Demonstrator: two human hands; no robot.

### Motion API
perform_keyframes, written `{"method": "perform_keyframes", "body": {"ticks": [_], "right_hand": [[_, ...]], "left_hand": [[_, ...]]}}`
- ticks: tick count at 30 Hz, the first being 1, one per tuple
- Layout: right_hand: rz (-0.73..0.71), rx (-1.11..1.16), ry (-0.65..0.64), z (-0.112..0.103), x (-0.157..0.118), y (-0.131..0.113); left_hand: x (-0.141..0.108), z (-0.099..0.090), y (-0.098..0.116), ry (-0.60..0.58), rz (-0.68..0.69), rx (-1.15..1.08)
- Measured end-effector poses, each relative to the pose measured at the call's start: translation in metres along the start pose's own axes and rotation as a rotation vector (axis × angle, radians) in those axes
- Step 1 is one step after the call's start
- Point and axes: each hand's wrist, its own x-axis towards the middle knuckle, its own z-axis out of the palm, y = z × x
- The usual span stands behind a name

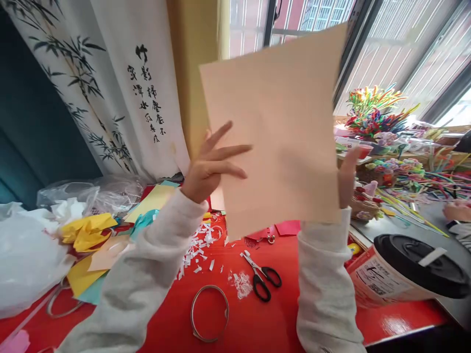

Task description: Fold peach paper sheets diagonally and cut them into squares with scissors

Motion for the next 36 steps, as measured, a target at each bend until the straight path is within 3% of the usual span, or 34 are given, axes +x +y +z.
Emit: {"method": "perform_keyframes", "body": {"ticks": [3, 7, 9, 12, 13, 15, 18, 20, 22, 25, 27, 31, 36], "right_hand": [[-0.115, 0.103, -0.105, 0.002, -0.047, -0.032], [-0.187, 0.217, -0.388, 0.033, -0.081, -0.050], [-0.165, 0.205, -0.407, 0.046, -0.082, -0.043], [-0.102, 0.217, -0.403, 0.053, -0.078, -0.017], [-0.053, 0.230, -0.423, 0.053, -0.078, -0.007], [0.056, 0.230, -0.489, 0.051, -0.082, 0.013], [0.160, 0.220, -0.593, 0.052, -0.097, 0.039], [0.180, 0.261, -0.639, 0.060, -0.108, 0.052], [0.156, 0.339, -0.658, 0.073, -0.117, 0.061], [0.097, 0.475, -0.661, 0.104, -0.127, 0.072], [0.086, 0.519, -0.665, 0.128, -0.134, 0.079], [0.097, 0.517, -0.644, 0.164, -0.144, 0.095], [0.102, 0.522, -0.566, 0.173, -0.145, 0.105]], "left_hand": [[-0.022, -0.023, -0.007, 0.080, -0.060, -0.037], [-0.052, -0.034, -0.004, 0.181, -0.119, -0.101], [-0.069, -0.031, 0.001, 0.336, -0.304, -0.227], [-0.097, -0.023, 0.007, 0.598, -0.766, -0.670], [-0.107, -0.021, 0.009, 0.586, -0.914, -0.836], [-0.125, -0.018, 0.011, 0.434, -1.117, -1.053], [-0.150, -0.016, 0.010, 0.313, -1.232, -1.088], [-0.165, -0.017, 0.004, 0.395, -1.249, -1.036], [-0.180, -0.018, -0.004, 0.574, -1.240, -0.943], [-0.202, -0.017, -0.016, 0.862, -1.178, -0.773], [-0.215, -0.015, -0.019, 0.940, -1.129, -0.704], [-0.225, -0.012, -0.013, 0.841, -1.012, -0.625], [-0.222, -0.021, 0.003, 0.506, -0.765, -0.536]]}}
